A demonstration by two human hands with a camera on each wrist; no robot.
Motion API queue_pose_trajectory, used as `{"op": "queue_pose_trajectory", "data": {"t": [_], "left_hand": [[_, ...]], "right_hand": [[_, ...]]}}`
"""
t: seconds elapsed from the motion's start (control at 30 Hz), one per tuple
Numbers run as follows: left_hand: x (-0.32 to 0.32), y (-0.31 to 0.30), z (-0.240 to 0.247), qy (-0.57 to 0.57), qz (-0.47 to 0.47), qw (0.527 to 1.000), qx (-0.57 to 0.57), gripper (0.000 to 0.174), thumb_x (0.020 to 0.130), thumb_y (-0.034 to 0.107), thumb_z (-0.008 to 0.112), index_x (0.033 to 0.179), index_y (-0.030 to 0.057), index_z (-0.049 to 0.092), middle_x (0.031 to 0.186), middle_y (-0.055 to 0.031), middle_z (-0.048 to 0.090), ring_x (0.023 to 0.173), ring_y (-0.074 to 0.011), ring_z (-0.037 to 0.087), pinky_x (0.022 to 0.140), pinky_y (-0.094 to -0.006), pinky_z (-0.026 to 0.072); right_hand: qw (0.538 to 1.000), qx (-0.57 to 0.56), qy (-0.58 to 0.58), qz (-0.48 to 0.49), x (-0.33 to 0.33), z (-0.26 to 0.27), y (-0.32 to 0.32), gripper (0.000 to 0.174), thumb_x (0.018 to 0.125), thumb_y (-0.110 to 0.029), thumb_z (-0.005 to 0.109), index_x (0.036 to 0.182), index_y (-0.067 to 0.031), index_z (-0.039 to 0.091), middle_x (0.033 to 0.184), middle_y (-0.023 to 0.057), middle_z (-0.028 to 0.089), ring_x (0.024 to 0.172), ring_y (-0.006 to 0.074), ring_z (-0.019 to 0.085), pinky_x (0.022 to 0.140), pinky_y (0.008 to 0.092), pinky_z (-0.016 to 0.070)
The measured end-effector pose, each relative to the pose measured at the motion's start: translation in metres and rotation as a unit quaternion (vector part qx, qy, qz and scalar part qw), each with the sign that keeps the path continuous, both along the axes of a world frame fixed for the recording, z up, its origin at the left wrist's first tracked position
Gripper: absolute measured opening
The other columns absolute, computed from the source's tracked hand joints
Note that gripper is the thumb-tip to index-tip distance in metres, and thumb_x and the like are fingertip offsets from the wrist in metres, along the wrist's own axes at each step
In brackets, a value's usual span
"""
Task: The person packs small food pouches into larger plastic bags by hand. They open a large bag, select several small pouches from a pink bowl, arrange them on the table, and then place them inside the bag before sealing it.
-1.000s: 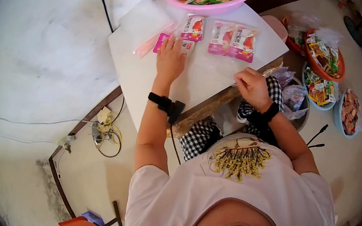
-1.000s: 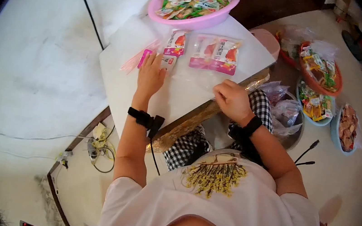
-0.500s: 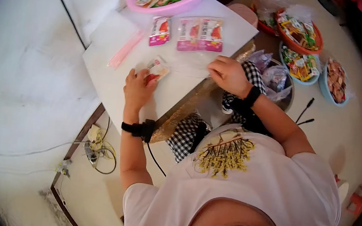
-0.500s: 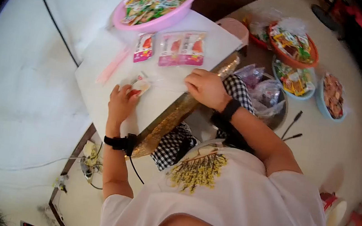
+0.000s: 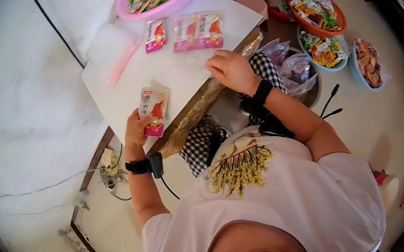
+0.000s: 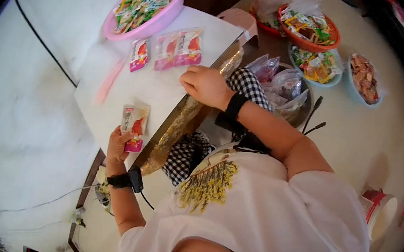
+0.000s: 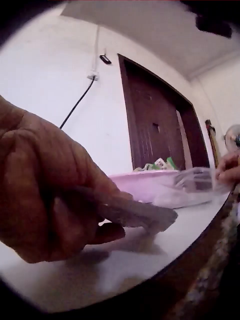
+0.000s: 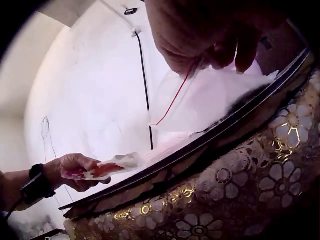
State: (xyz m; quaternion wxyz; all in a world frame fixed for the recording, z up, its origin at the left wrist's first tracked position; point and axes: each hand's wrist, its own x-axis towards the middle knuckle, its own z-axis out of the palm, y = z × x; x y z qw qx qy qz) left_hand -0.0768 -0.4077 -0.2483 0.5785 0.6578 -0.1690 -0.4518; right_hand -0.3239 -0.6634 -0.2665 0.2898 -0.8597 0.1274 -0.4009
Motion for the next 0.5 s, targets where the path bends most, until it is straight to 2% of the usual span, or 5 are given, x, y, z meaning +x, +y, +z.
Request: {"op": "queue_pose_trajectory", "data": {"t": [0.07,0.13,0.23,0.43,0.5], "left_hand": [[-0.031,-0.003,0.021,0.092,-0.002,0.995,-0.038,0.038,0.079,-0.004,0.065,0.115,-0.0046,0.053,0.102,-0.0151,0.066,0.084,-0.0223,0.068,0.072,-0.0363,0.0585],[-0.054,-0.013,0.033,0.117,-0.038,0.992,-0.038,0.042,0.079,-0.003,0.066,0.118,-0.0046,0.051,0.104,-0.0160,0.065,0.085,-0.0228,0.068,0.074,-0.0361,0.0584],[-0.088,-0.047,0.048,0.125,-0.076,0.988,-0.039,0.039,0.081,-0.001,0.064,0.118,-0.0040,0.051,0.102,-0.0154,0.065,0.082,-0.0212,0.068,0.064,-0.0312,0.0578],[-0.072,-0.107,0.041,0.132,-0.134,0.982,-0.004,0.026,0.085,0.004,0.056,0.110,-0.0008,0.053,0.090,-0.0078,0.061,0.066,-0.0097,0.058,0.039,-0.0201,0.0383],[-0.078,-0.126,0.045,0.106,-0.083,0.991,-0.019,0.024,0.085,0.005,0.056,0.109,0.0001,0.053,0.087,-0.0061,0.060,0.063,-0.0083,0.056,0.039,-0.0194,0.0358]], "right_hand": [[1.000,0.000,-0.003,-0.007,0.002,0.002,0.001,0.007,0.084,-0.013,0.062,0.087,-0.0067,0.064,0.083,0.0090,0.060,0.077,0.0305,0.060,0.065,0.0406,0.0489],[1.000,0.006,-0.011,-0.005,0.003,0.005,0.001,0.007,0.082,-0.008,0.064,0.088,-0.0045,0.064,0.082,0.0103,0.061,0.075,0.0308,0.060,0.063,0.0393,0.0489],[1.000,0.010,-0.018,0.005,0.004,0.009,0.000,0.008,0.082,-0.007,0.064,0.090,-0.0040,0.064,0.082,0.0105,0.061,0.073,0.0310,0.060,0.062,0.0390,0.0488],[1.000,0.008,-0.005,0.012,0.004,0.015,-0.003,0.011,0.084,-0.010,0.063,0.093,-0.0052,0.065,0.084,0.0099,0.059,0.077,0.0302,0.059,0.065,0.0386,0.0482],[1.000,0.008,0.005,0.027,0.002,0.019,-0.003,0.013,0.083,-0.009,0.064,0.095,-0.0054,0.065,0.084,0.0100,0.058,0.077,0.0304,0.059,0.064,0.0384,0.0480]]}}
